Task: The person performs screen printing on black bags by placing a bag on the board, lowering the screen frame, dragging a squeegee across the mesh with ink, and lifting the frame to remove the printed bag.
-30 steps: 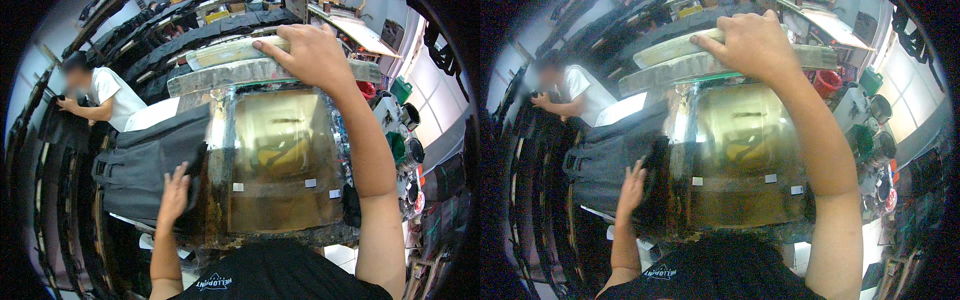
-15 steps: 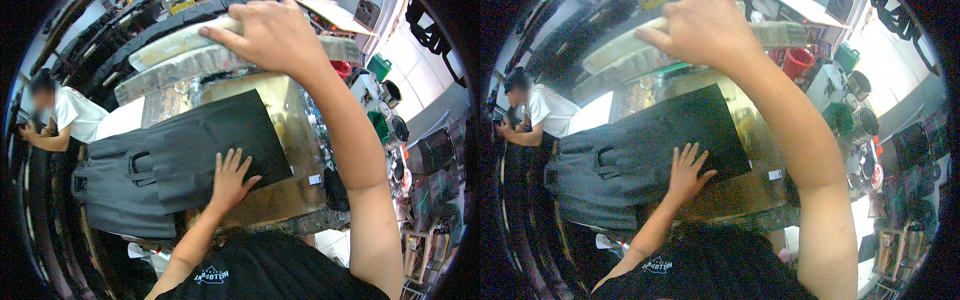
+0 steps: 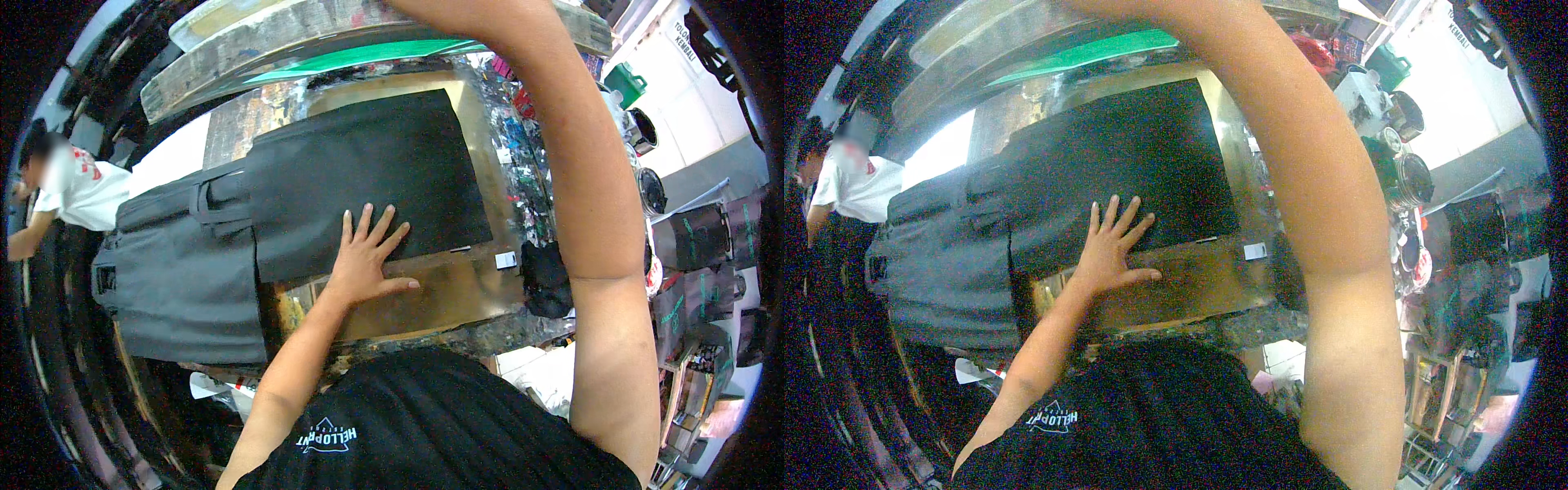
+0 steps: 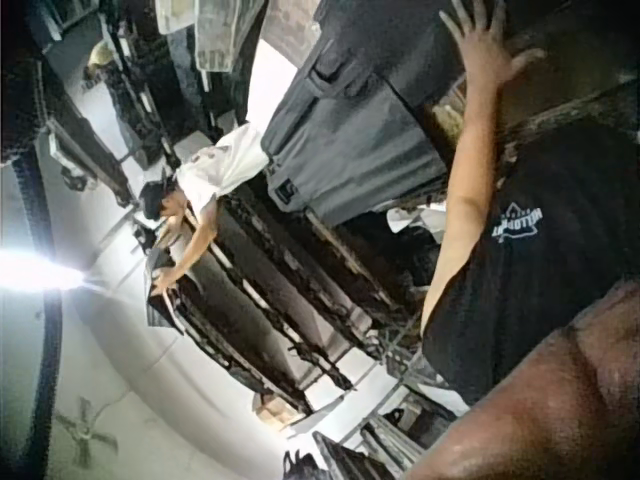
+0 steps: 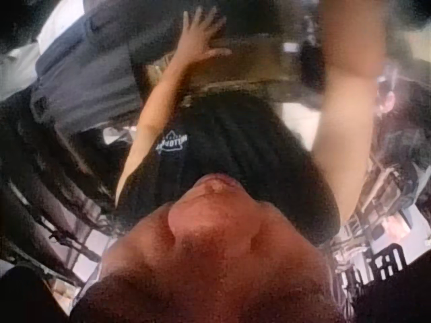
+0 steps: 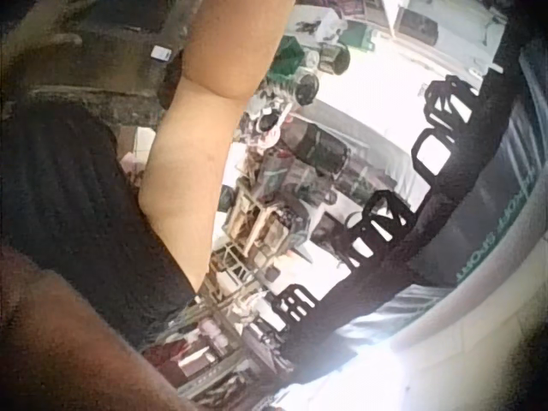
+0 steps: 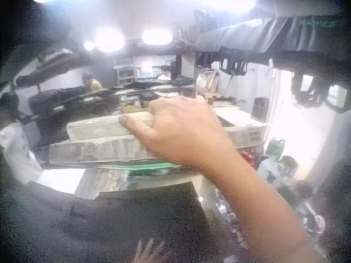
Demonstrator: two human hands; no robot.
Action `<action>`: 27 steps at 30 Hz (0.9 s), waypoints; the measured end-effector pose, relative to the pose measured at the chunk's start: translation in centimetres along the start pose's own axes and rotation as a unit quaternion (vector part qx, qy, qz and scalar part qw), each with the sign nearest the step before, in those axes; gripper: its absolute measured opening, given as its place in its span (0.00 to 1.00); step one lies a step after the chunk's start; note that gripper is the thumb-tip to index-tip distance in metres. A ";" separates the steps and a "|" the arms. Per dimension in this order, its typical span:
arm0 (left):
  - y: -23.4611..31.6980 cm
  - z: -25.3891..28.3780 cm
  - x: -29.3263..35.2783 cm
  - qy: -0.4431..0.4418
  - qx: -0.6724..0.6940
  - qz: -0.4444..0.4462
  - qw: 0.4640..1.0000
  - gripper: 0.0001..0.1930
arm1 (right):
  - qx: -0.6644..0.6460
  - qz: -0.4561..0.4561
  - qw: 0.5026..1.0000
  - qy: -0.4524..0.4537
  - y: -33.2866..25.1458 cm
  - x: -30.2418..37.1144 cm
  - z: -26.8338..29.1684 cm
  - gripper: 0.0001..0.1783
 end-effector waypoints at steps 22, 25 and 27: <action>0.6 -2.1 -6.7 0.030 0.006 -0.034 0.999 0.61 | 0.036 -0.001 0.999 0.016 -0.3 -0.3 -0.4 0.41; 1.3 -2.1 -6.0 0.039 0.003 -0.030 0.999 0.61 | 0.049 -0.043 0.998 -0.017 -0.4 -0.7 -0.7 0.41; 1.4 -2.0 -5.7 0.035 0.008 -0.036 0.999 0.61 | 0.048 -0.046 0.998 -0.011 -0.6 -1.1 -1.0 0.41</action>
Point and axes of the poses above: each hand's wrist, its own x-axis away from the middle knuckle, its own z-axis out of the back of the hand, y = z × x, the point moved 1 cm from there along -x, towards the middle knuckle, and after that the axes turned 12 degrees about -z, right-handed, at the moved point
